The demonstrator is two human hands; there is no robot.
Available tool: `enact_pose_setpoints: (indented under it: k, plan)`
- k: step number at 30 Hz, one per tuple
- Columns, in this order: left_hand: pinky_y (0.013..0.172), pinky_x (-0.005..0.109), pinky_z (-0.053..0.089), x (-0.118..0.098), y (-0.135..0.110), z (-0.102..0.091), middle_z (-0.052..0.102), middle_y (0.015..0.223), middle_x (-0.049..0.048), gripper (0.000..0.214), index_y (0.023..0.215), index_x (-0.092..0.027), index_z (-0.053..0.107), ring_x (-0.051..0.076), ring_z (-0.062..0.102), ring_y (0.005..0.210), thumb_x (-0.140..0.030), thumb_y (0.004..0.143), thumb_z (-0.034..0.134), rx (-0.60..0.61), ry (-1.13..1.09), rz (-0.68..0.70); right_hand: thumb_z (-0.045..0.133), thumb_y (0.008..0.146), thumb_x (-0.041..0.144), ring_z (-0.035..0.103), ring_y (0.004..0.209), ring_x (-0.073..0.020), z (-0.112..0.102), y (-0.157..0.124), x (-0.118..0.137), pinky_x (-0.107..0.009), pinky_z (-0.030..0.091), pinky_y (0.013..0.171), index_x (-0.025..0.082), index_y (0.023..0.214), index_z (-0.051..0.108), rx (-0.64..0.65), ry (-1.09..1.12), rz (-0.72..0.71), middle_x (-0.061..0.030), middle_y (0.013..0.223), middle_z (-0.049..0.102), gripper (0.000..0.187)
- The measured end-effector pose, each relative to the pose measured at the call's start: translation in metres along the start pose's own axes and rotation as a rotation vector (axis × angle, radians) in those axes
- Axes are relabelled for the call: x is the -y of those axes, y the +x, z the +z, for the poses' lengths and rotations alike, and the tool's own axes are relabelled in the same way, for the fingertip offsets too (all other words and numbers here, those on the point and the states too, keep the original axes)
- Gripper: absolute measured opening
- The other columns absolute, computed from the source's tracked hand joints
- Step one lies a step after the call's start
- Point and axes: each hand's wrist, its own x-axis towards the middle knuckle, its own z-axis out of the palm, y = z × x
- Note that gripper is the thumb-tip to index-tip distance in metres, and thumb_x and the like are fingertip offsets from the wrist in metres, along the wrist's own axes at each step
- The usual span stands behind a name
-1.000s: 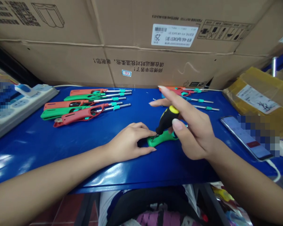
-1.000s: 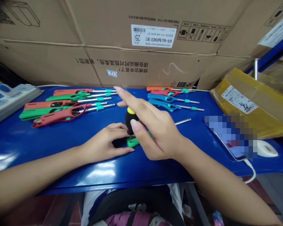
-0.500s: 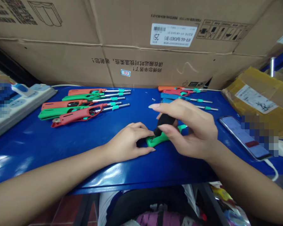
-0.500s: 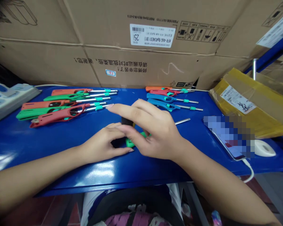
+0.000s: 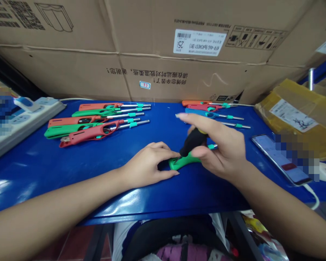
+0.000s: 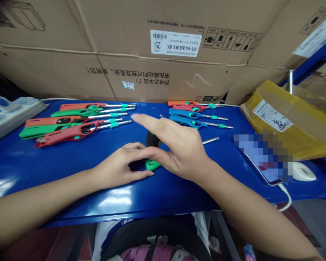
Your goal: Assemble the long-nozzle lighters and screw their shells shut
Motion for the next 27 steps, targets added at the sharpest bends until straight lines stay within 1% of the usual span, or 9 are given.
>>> enact_pose_setpoints:
  k: [3,8,10,13,15,19,21,24,27]
  plan:
    - [0.089,0.037,0.051,0.0007,0.0003,0.0002,0.075,0.105,0.0056,0.029,0.114,-0.019,0.071,0.022,0.066,0.1,-0.034,0.089,0.075,0.006,-0.014,-0.003,0.03,0.109,0.034,0.072,0.1,-0.0199,0.0016,-0.001,0.0029,-0.034,0.063,0.08,0.023,0.155,0.036,0.097,0.094,0.082,-0.0101,0.132,0.067,0.047]
    - [0.086,0.036,0.05,0.0013,0.0002,0.0013,0.074,0.099,0.0043,0.023,0.108,-0.02,0.072,0.022,0.065,0.096,-0.034,0.09,0.074,0.002,0.007,0.0,0.064,0.098,0.037,0.07,0.075,-0.0164,0.001,-0.0006,0.0073,-0.029,0.059,0.072,0.027,0.131,0.06,0.017,-0.077,-0.036,-0.0022,0.097,0.075,0.035]
    - [0.089,0.038,0.05,0.0008,0.0001,0.001,0.074,0.102,0.0046,0.023,0.109,-0.02,0.072,0.023,0.065,0.099,-0.033,0.09,0.074,0.013,-0.009,-0.007,0.058,0.1,0.04,0.071,0.078,-0.0176,-0.0003,-0.0004,0.0085,-0.029,0.059,0.072,0.025,0.137,0.056,0.038,-0.076,-0.043,-0.0039,0.1,0.076,0.04]
    - [0.092,0.039,0.051,0.0001,-0.0001,0.0003,0.075,0.105,0.006,0.026,0.111,-0.019,0.072,0.024,0.064,0.103,-0.033,0.089,0.074,0.019,-0.03,-0.025,0.036,0.107,0.028,0.072,0.097,-0.0188,-0.0004,0.0,0.0098,-0.031,0.06,0.079,0.02,0.153,0.04,0.139,0.092,0.0,-0.0096,0.123,0.071,0.047]
    - [0.092,0.039,0.051,-0.0003,-0.0002,0.0004,0.075,0.104,0.0063,0.026,0.11,-0.019,0.071,0.024,0.065,0.103,-0.032,0.089,0.075,0.01,-0.028,-0.024,0.041,0.104,0.023,0.072,0.095,-0.0178,0.0012,0.0009,0.0096,-0.03,0.06,0.079,0.02,0.148,0.046,0.114,0.127,0.004,-0.0088,0.121,0.072,0.044]
    - [0.088,0.035,0.054,-0.0021,-0.0005,0.0022,0.074,0.099,0.0043,0.024,0.111,-0.02,0.071,0.021,0.067,0.094,-0.027,0.088,0.075,-0.003,-0.044,-0.001,0.067,0.094,0.026,0.073,0.08,-0.0164,0.0023,0.0033,0.0058,-0.027,0.059,0.074,0.023,0.119,0.065,-0.044,-0.093,-0.027,-0.0029,0.098,0.078,0.026]
    - [0.086,0.034,0.055,-0.0039,-0.0009,0.0032,0.073,0.098,0.0045,0.025,0.112,-0.02,0.07,0.021,0.067,0.094,-0.026,0.088,0.074,-0.008,-0.059,-0.016,0.062,0.097,0.028,0.074,0.091,-0.0178,0.0002,0.0039,0.0038,-0.028,0.06,0.082,0.022,0.126,0.063,-0.028,-0.09,-0.008,-0.0054,0.109,0.077,0.029]
    - [0.087,0.034,0.056,-0.0066,-0.0014,0.0044,0.072,0.1,0.0053,0.022,0.11,-0.02,0.07,0.021,0.065,0.096,-0.026,0.089,0.073,-0.006,-0.061,-0.048,0.039,0.104,0.021,0.071,0.107,-0.0175,-0.0029,0.0035,0.0027,-0.031,0.059,0.089,0.019,0.147,0.046,0.107,0.107,0.073,-0.0095,0.131,0.069,0.044]
    - [0.082,0.032,0.055,-0.008,-0.0014,0.0055,0.072,0.095,0.0039,0.014,0.104,-0.019,0.069,0.02,0.065,0.091,-0.024,0.091,0.07,-0.005,-0.035,-0.041,0.047,0.103,0.024,0.071,0.089,-0.0141,-0.0021,0.0026,0.0017,-0.026,0.058,0.076,0.018,0.14,0.054,0.104,0.183,0.051,-0.0061,0.108,0.074,0.038]
